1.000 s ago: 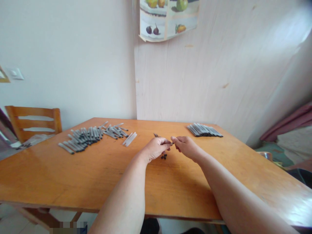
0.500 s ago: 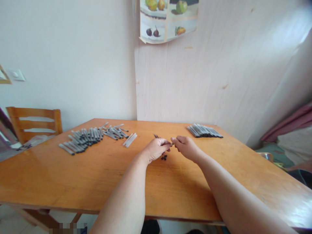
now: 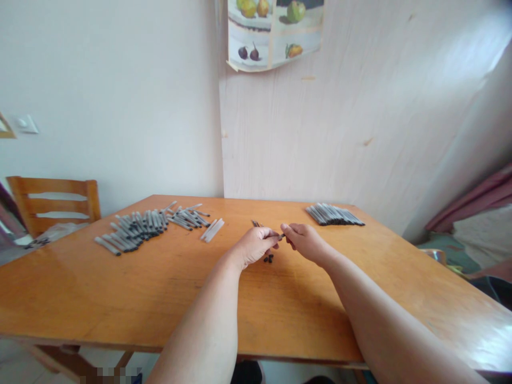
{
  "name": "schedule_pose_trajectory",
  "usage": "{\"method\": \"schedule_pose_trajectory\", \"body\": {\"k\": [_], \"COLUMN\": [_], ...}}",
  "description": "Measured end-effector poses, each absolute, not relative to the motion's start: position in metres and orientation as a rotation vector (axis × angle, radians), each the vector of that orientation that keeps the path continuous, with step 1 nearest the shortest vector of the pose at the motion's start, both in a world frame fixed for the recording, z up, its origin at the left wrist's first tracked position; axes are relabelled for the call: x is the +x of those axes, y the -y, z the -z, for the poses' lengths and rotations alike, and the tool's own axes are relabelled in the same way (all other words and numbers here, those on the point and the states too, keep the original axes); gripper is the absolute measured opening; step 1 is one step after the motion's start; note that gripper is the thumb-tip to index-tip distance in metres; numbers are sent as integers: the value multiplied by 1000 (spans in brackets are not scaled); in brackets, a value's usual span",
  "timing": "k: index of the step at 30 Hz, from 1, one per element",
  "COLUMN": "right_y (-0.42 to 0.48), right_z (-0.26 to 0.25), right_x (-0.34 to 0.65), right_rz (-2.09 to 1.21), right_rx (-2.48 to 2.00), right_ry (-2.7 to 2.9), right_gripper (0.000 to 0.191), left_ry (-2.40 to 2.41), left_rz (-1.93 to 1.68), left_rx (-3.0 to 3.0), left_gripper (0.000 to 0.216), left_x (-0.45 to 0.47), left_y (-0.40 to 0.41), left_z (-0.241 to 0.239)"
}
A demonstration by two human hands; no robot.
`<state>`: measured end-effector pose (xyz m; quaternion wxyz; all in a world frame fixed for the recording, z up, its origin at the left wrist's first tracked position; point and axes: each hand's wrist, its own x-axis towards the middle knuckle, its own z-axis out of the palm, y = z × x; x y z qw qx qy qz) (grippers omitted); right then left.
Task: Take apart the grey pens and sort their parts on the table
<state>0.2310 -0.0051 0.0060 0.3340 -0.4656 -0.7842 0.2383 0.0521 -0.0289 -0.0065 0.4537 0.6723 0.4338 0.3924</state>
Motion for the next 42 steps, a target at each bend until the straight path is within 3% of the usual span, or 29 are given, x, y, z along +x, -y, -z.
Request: {"method": "schedule_pose_trajectory", "body": {"k": [6,14,20,27,42], "right_y": [5,2,4,0,5], "right_z": [-8,-3,-7,-2,-9], "right_x": [234,231,232,231,233], "right_rz": [-655,-545,-547,-450,-806], "right_rx": [-1161,-1203,-1160,-1187,-1143], "right_ry": [2050,2106,2089,2098,1943], "right_gripper": [29,43,33,33,36], "left_ry": [-1078,-1083,-1068,-1095,-1053], "left_rz": [-952,-968,-935,-959,-933], "left_rx": [1661,1672,1619,1640,1577], "left_gripper": [38,38,42,40,45], "left_x": [52,53,53,54,51], "left_y": [28,29,29,28,29], "left_z": [7,6,7,11,9]}}
